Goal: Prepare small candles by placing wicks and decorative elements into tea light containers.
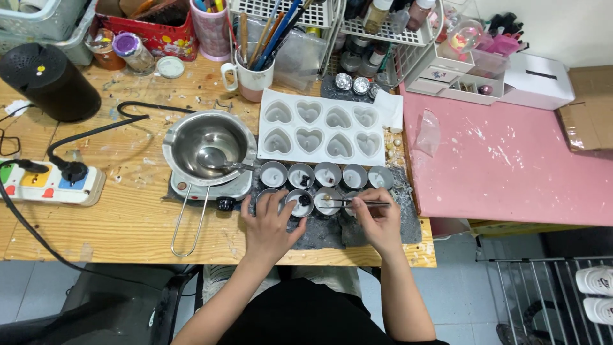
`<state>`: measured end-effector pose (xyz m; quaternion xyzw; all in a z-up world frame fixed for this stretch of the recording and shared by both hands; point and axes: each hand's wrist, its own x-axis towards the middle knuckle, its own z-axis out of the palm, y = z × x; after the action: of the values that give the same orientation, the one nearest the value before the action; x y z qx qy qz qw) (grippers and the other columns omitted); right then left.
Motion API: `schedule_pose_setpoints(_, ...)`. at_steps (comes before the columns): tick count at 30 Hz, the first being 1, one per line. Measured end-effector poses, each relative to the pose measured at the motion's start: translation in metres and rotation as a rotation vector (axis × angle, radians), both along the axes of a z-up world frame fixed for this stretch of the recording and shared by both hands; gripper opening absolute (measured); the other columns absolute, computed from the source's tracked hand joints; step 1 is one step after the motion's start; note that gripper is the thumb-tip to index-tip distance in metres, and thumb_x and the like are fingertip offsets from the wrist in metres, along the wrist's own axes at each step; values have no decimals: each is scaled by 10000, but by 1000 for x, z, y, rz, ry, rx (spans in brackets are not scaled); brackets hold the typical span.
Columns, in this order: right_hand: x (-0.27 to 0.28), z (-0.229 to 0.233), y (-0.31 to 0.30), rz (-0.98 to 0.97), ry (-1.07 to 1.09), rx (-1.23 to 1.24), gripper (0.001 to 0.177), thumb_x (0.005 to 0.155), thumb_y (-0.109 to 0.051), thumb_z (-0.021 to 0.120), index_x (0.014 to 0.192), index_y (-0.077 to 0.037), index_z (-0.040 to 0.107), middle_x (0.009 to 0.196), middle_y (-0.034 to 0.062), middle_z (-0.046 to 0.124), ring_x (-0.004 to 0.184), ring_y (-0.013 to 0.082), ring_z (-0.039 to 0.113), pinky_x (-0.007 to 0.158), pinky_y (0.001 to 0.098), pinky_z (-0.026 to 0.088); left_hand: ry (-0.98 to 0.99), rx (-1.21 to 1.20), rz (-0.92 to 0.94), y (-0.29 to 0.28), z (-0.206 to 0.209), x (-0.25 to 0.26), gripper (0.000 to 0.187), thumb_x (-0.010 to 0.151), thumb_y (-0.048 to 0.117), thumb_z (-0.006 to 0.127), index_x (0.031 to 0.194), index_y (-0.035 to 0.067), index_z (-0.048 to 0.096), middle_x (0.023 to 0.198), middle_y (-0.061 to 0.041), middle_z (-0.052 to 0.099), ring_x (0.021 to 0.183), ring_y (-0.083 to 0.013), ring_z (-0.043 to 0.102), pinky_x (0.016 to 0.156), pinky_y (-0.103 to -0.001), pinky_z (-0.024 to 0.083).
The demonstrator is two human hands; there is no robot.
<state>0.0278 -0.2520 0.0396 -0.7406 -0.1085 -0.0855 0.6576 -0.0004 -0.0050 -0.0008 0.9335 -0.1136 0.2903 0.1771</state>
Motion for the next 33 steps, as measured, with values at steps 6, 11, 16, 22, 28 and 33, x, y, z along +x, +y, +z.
schedule_pose_setpoints(6,-3,-15,-41,-168,-186,155,110,1029,-81,646,990,-47,549,904,110,680,656,95,634,501,231,495,-19,-43,-71,1,2,1,430,838,452,765,1122,134,709,1228,-23,611,1209,-219,507,1129,-569,235)
schedule_pose_setpoints(11,20,15,-85,-551,-266,156,175,1103,-129,621,980,-51,524,819,89,642,615,116,610,486,251,467,-4,-66,-93,0,10,2,405,832,394,779,1130,131,703,1195,-21,624,1195,-219,528,1135,-557,243)
schedule_pose_setpoints(16,73,28,-119,-529,-368,-252,208,1123,-106,665,1008,0,529,913,90,650,819,166,712,703,294,619,-2,-89,-123,-1,12,3,401,826,369,785,1136,134,691,1196,-12,630,1199,-217,529,1141,-548,245)
schedule_pose_setpoints(22,126,3,-115,-531,-103,-370,254,991,-129,735,867,-13,545,809,113,723,735,140,746,626,284,595,24,-103,-142,-2,14,3,415,821,357,783,1164,144,686,1209,-11,628,1215,-221,526,1150,-542,245)
schedule_pose_setpoints(28,138,-19,-108,-610,-251,-559,340,957,-162,789,799,13,544,717,149,710,645,207,724,602,331,533,55,-92,-147,-2,13,4,432,817,373,776,1170,140,687,1211,-18,621,1217,-226,519,1147,-545,231)
schedule_pose_setpoints(33,138,-16,-101,-638,-253,-545,366,963,-187,797,800,18,542,725,155,713,648,231,734,599,347,539,89,-101,-170,-1,14,3,478,799,427,752,1170,134,684,1213,-31,612,1223,-236,510,1146,-558,203)
